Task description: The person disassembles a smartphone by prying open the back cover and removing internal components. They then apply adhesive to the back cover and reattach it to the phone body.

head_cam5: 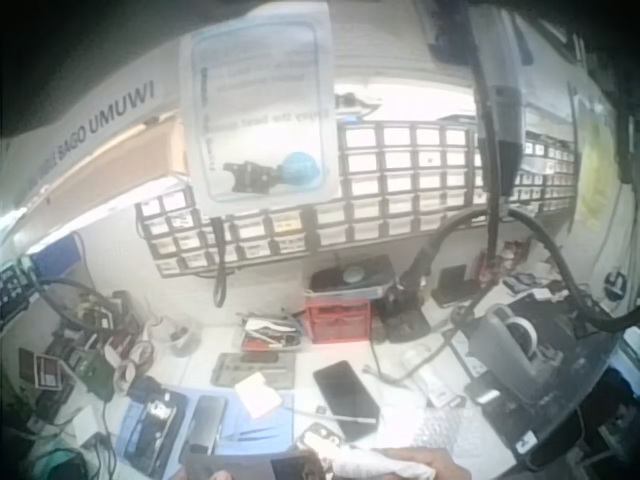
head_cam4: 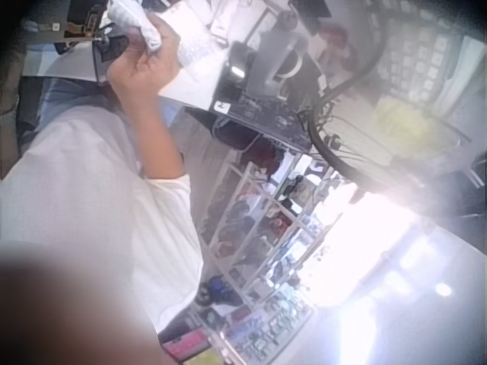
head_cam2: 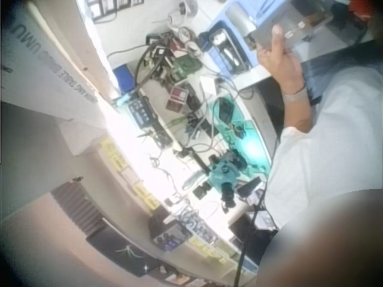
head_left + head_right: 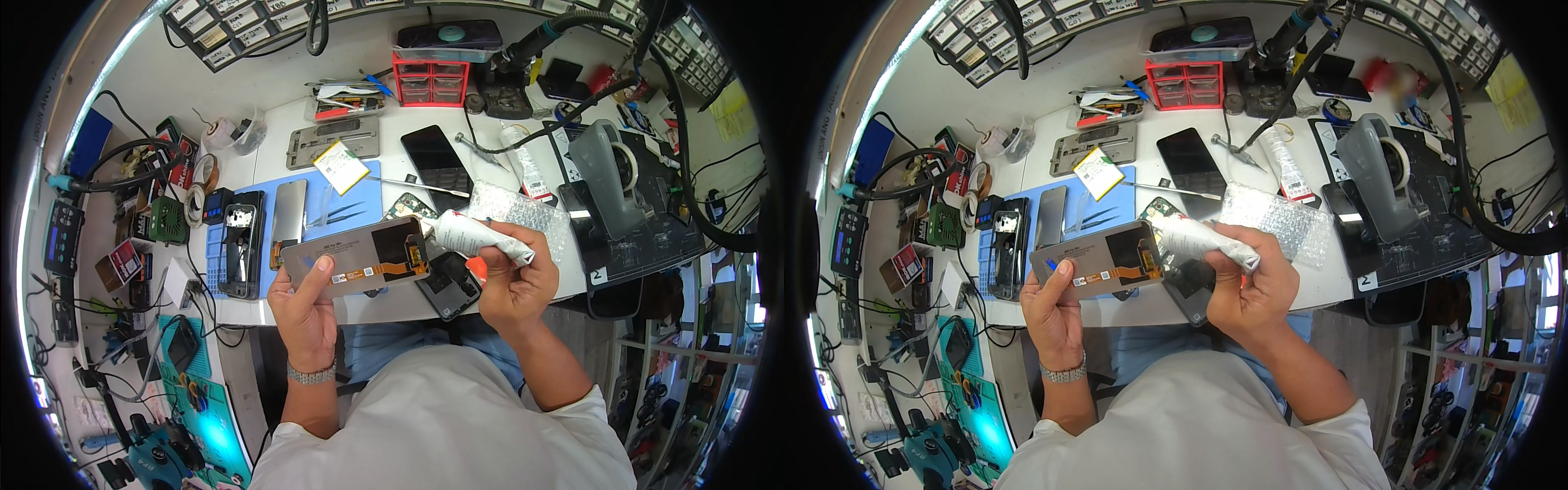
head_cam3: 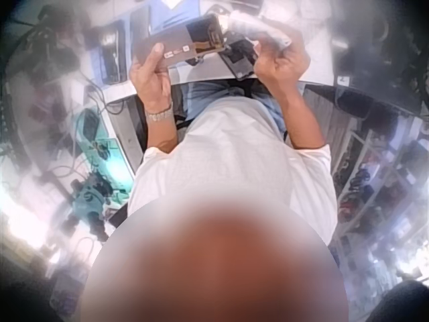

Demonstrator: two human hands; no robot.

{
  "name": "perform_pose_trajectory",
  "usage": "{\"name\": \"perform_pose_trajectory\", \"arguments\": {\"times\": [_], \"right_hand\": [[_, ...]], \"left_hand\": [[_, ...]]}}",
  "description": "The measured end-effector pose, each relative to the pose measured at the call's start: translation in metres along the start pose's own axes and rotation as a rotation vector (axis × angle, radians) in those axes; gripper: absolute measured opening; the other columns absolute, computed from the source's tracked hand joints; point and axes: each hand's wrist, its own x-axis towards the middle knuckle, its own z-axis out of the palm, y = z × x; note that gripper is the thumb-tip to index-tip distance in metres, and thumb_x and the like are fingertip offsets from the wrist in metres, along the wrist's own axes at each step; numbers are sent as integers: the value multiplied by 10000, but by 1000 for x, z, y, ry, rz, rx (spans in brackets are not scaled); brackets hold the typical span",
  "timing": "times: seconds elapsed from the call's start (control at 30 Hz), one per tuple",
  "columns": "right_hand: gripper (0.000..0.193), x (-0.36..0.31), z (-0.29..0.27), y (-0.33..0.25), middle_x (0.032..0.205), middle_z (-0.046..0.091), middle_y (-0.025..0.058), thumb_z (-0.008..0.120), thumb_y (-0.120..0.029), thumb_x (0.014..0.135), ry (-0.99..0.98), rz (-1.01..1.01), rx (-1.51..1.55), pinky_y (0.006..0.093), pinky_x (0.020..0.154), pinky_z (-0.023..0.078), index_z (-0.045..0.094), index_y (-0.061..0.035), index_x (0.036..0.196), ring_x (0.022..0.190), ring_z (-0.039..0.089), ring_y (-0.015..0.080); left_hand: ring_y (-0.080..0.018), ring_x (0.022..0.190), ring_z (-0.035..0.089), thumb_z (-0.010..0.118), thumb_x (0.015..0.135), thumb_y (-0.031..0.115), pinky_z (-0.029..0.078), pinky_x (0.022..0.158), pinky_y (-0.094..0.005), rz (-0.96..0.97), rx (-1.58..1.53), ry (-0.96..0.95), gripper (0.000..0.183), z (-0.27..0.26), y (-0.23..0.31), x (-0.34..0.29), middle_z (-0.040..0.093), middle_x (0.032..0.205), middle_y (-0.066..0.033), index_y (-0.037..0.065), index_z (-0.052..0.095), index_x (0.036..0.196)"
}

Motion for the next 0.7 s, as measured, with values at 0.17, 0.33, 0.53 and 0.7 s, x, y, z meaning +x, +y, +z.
{"name": "perform_pose_trajectory", "arguments": {"times": [0.17, 0.33, 0.53, 0.7], "right_hand": [[223, 0, 2, 4, 1069, 768, 162, 729, -26, 988, 29, -69, -15, 271, 846, 567, 659, 40, 1188, 942, 733, 180], [239, 0, 2, 4, 1081, 767, 169, 740, 27, 956, 29, -120, -32, 266, 828, 566, 674, 36, 1186, 933, 745, 193], [234, 0, 1, 0, 1080, 767, 181, 737, 27, 957, 20, -143, -19, 270, 833, 570, 671, 44, 1181, 936, 753, 209], [225, -1, 1, -1, 1074, 770, 199, 736, 24, 961, 13, -150, -35, 275, 818, 577, 667, 49, 1174, 921, 762, 227]], "left_hand": [[-174, 1001, 748, 748, 939, -33, 589, 958, -292, 4, -1, -6, 218, 1, 0, 0, 774, 1107, -131, -37, 710, 1153], [-175, 1020, 743, 748, 940, -30, 580, 974, -290, -1, -5, 10, 216, 2, 0, 0, 773, 1110, -134, -38, 710, 1152], [-175, 1026, 741, 749, 937, -33, 583, 979, -286, 11, -14, 15, 247, 2, 1, 0, 767, 1129, -136, -41, 696, 1178], [-176, 1050, 735, 745, 940, -34, 585, 983, -286, 12, -13, 18, 270, 2, 1, 0, 759, 1151, -141, -44, 681, 1201]]}}
